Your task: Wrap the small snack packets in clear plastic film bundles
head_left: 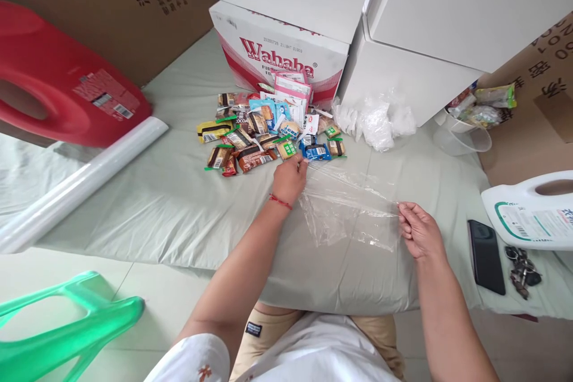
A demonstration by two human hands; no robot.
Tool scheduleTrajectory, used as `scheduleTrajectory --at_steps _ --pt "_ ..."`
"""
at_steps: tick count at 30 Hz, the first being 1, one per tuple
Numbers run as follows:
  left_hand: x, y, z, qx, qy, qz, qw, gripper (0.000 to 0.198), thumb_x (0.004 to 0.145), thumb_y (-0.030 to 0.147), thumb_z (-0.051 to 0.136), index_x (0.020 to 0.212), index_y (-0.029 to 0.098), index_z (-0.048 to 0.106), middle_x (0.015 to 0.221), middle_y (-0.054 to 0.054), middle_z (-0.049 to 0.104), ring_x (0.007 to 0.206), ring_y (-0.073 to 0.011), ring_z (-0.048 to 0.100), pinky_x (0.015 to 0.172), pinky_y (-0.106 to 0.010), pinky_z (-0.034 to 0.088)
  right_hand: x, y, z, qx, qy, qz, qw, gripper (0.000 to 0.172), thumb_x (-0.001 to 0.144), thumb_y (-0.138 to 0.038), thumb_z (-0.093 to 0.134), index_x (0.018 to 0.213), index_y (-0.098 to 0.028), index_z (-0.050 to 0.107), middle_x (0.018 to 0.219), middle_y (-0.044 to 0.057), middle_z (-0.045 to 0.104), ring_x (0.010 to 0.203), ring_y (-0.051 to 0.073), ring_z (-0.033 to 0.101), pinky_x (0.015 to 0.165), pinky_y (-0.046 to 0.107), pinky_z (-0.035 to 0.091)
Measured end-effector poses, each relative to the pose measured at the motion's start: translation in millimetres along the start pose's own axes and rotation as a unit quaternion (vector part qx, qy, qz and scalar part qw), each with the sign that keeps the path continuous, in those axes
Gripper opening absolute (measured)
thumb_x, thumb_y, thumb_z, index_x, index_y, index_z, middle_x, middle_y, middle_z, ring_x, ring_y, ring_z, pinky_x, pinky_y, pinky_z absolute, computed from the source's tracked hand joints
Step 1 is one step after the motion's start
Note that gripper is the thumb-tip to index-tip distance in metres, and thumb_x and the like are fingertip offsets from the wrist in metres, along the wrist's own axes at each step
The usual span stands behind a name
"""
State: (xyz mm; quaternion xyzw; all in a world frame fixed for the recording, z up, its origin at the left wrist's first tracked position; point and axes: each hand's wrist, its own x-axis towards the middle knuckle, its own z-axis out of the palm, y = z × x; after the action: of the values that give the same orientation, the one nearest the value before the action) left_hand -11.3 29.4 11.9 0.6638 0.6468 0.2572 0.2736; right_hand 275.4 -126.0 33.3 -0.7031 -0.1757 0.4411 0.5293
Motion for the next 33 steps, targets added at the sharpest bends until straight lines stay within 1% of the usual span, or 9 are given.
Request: scheduleTrajectory --at_steps 4,7,11,13,18,22,25,28,33 --pt "2.1 0.6 -3.1 0.084 -0.018 -0.033 0.996 0.027 0.103 0.035 0.047 0.091 0.021 0.066 0.083 -0.008 0.071 0.085 -0.0266 0.067 0.071 -0.032 0.039 7.3 6.6 1.9 -0.055 0.000 -0.007 0.998 0.064 0.044 -0.065 0.096 0.078 -0.019 0.066 0.055 -0.009 0.048 0.041 0.001 0.032 0.035 0.015 0.022" --pt "3.4 -1.6 -2.3 0.088 0.055 -0.043 0.994 0.024 0.101 0.037 0.050 0.099 0.021 0.066 0.092 -0.010 0.071 0.087 -0.0268 0.067 0.075 -0.033 0.044 8.6 11.8 4.3 -0.088 -0.011 -0.025 0.996 0.066 0.048 -0.071 0.092 0.079 -0.019 0.065 0.056 -0.009 0.048 0.040 0.001 0.029 0.036 0.016 0.020" --pt "-10.6 4.4 -0.4 0.050 0.280 0.091 0.954 0.021 0.100 0.033 0.050 0.101 0.018 0.065 0.104 -0.014 0.067 0.098 -0.0272 0.063 0.085 -0.038 0.046 9.3 15.7 4.5 -0.110 -0.019 -0.037 0.993 0.066 0.053 -0.073 0.089 0.082 -0.018 0.065 0.057 -0.008 0.050 0.041 0.002 0.029 0.038 0.018 0.020" --pt "-24.5 12.2 2.1 0.048 0.304 0.203 0.930 0.020 0.100 0.030 0.048 0.096 0.019 0.064 0.094 -0.011 0.066 0.092 -0.0257 0.061 0.084 -0.039 0.045 9.2 16.0 4.9 -0.115 -0.020 -0.041 0.992 0.065 0.055 -0.073 0.088 0.082 -0.018 0.065 0.058 -0.008 0.050 0.041 0.002 0.029 0.038 0.019 0.020" --pt "-47.7 27.9 17.4 0.108 0.104 0.407 0.901 0.021 0.098 0.023 0.048 0.085 0.021 0.065 0.077 -0.006 0.063 0.079 -0.0226 0.057 0.076 -0.039 0.040 5.5 14.8 8.4 -0.115 -0.011 -0.042 0.992 0.064 0.054 -0.072 0.088 0.081 -0.019 0.064 0.057 -0.008 0.050 0.042 0.004 0.031 0.039 0.020 0.022" --pt "-40.3 23.5 31.2 0.150 0.007 0.306 0.940 0.029 0.103 0.030 0.046 0.112 0.019 0.071 0.118 -0.013 0.072 0.123 -0.0291 0.059 0.104 -0.047 0.041 7.8 17.1 3.4 -0.116 0.002 -0.063 0.991 0.060 0.058 -0.068 0.088 0.084 -0.018 0.067 0.059 -0.007 0.052 0.045 0.006 0.036 0.040 0.021 0.025" --pt "-33.1 14.7 37.9 0.176 -0.037 0.217 0.959 0.047 0.105 0.039 0.042 0.144 0.019 0.058 0.156 -0.013 0.055 0.148 -0.0302 0.043 0.124 -0.057 0.025 17.6 18.9 -5.7 -0.110 0.038 -0.103 0.988 0.057 0.060 -0.064 0.088 0.088 -0.019 0.068 0.061 -0.006 0.054 0.046 0.007 0.037 0.041 0.022 0.027" --pt "-32.1 9.2 41.8 0.193 -0.074 0.218 0.954 0.056 0.107 0.046 0.033 0.155 0.021 0.048 0.167 -0.010 0.041 0.155 -0.0273 0.036 0.130 -0.061 0.012 24.1 16.9 -12.8 -0.130 0.079 -0.149 0.977 0.054 0.065 -0.065 0.084 0.089 -0.019 0.068 0.067 -0.003 0.058 0.052 0.009 0.043 0.045 0.024 0.036" --pt "-34.2 9.6 42.4 0.198 -0.081 0.222 0.951 0.061 0.108 0.050 0.026 0.159 0.023 0.044 0.170 -0.008 0.035 0.158 -0.0253 0.031 0.130 -0.064 0.007 -6.5 7.4 -10.6 -0.274 0.093 -0.353 0.890 0.050 0.093 -0.062 0.061 0.121 -0.021 0.069 0.116 0.012 0.071 0.101 0.024 0.067 0.087 0.041 0.058"
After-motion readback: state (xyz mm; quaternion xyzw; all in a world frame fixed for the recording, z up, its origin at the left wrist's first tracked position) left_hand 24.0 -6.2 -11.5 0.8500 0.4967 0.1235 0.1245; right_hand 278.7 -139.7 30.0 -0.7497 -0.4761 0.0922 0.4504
